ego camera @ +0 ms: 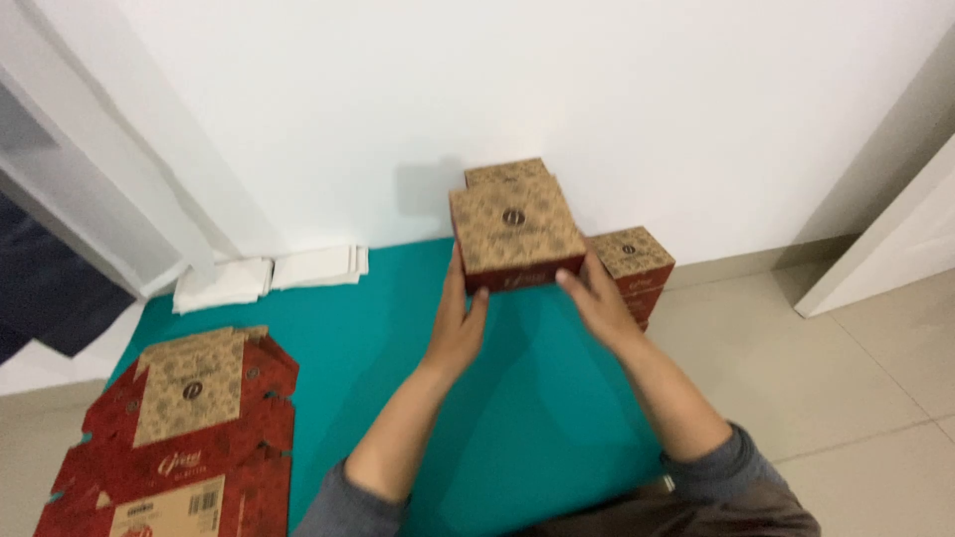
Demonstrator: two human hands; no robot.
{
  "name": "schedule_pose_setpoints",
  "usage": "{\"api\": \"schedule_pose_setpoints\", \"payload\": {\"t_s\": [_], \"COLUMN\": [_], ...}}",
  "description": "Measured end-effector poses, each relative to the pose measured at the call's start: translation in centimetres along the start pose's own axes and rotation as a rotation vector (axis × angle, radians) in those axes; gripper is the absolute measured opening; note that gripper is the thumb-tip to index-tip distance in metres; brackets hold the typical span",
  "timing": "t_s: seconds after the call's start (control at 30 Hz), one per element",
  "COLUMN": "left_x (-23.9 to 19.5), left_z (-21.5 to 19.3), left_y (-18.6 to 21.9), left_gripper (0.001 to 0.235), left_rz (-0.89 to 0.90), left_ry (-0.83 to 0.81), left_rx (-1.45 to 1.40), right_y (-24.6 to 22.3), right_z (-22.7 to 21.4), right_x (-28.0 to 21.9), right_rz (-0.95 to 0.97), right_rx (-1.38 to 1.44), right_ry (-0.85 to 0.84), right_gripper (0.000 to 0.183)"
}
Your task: The person assembles a flat cardboard box by folding its sides and tucking in the flaps. They then place a white cloth into the box and close the lid.
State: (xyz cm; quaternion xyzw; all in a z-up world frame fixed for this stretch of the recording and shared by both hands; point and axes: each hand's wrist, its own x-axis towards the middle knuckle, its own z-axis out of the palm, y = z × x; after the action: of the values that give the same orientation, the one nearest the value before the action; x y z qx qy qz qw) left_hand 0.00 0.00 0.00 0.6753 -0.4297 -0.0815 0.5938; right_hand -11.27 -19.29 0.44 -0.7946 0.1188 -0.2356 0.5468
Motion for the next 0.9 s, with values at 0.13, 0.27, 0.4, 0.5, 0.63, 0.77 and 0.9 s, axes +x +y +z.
{"api": "schedule_pose_setpoints", "payload": {"t_s": [0.13,0.27,0.4,0.5,0.63,0.77,0.9], "left_x": [8.7,14.1,17.3,17.7,17.4,17.2,17.0], "left_z": [0.9,1.7,2.0,2.2,2.6,2.8,2.2], "left_y": [-3.8,-6.7,-10.5,-10.0,-8.1,-9.5,-12.1], "left_gripper": [0.069,0.065,0.064,0.062,0.06,0.061,0.068], "left_rz": [-0.03,-0.093,-0.126,-0.135,-0.118,-0.106,-0.13], "left_ry": [0.055,0.116,0.173,0.219,0.205,0.218,0.184], "left_rx": [0.01,0.0,0.022,0.002,0.025,0.015,-0.006], "right_y": [0.4,3.5,5.2,7.7,8.0,7.6,6.8], "right_z": [-1.1,-1.1,-0.4,0.3,0.2,0.2,-0.4], "right_x": [6.9,12.6,16.2,18.5,19.1,18.7,18.1], "right_rz": [-0.076,-0.069,-0.048,-0.051,-0.068,-0.103,-0.086], "right_rx": [-0.03,-0.06,-0.053,-0.068,-0.028,-0.03,-0.046], "right_ry": [0.035,0.099,0.115,0.14,0.145,0.151,0.122], "right_gripper": [0.081,0.078,0.075,0.07,0.069,0.065,0.07]}}
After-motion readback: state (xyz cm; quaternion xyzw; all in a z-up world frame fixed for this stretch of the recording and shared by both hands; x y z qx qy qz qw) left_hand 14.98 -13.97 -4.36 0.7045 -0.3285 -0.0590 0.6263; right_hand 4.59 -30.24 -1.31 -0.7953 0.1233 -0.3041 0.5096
